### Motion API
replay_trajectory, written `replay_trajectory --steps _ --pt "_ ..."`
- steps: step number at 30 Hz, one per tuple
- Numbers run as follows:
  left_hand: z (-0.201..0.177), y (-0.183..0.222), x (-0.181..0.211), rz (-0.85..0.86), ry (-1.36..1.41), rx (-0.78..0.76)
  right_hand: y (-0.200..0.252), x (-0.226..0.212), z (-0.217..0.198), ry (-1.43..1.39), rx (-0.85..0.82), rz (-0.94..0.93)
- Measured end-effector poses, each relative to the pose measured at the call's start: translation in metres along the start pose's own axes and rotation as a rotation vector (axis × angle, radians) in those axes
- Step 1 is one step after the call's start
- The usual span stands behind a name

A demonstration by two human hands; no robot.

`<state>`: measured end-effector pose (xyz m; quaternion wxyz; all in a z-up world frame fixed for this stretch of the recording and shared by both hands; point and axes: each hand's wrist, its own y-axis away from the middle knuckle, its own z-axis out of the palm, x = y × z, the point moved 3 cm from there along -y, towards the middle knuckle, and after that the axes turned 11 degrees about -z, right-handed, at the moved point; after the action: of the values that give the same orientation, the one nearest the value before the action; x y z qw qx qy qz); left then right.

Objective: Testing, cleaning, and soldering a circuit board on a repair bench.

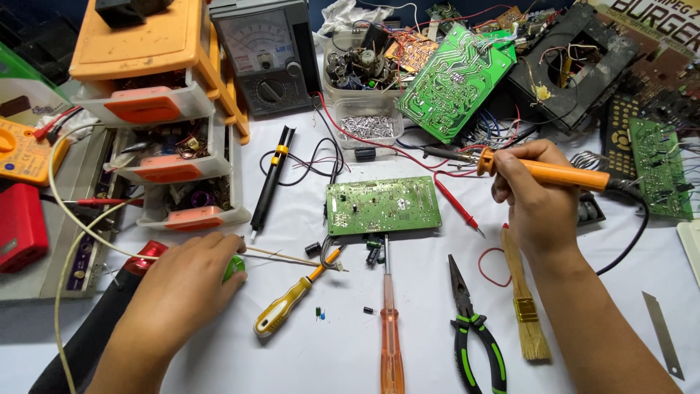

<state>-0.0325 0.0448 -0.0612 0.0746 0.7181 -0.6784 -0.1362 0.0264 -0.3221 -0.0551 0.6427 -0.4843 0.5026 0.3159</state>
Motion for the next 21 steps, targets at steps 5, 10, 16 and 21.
replay_trajectory --steps 5,10,16,21 --pt "-0.018 0.008 0.012 0.113 -0.007 0.232 -0.001 0.008 0.010 -0.068 0.029 -0.058" --pt "-0.052 0.001 0.054 0.468 0.247 0.482 0.009 0.012 0.015 -0.032 -0.019 -0.099" --pt "-0.047 -0.044 0.100 0.684 0.516 0.489 0.018 0.020 0.011 0.004 -0.030 -0.109" --pt "-0.019 -0.070 0.118 0.677 0.456 0.445 0.019 0.026 0.008 0.024 -0.038 -0.158"
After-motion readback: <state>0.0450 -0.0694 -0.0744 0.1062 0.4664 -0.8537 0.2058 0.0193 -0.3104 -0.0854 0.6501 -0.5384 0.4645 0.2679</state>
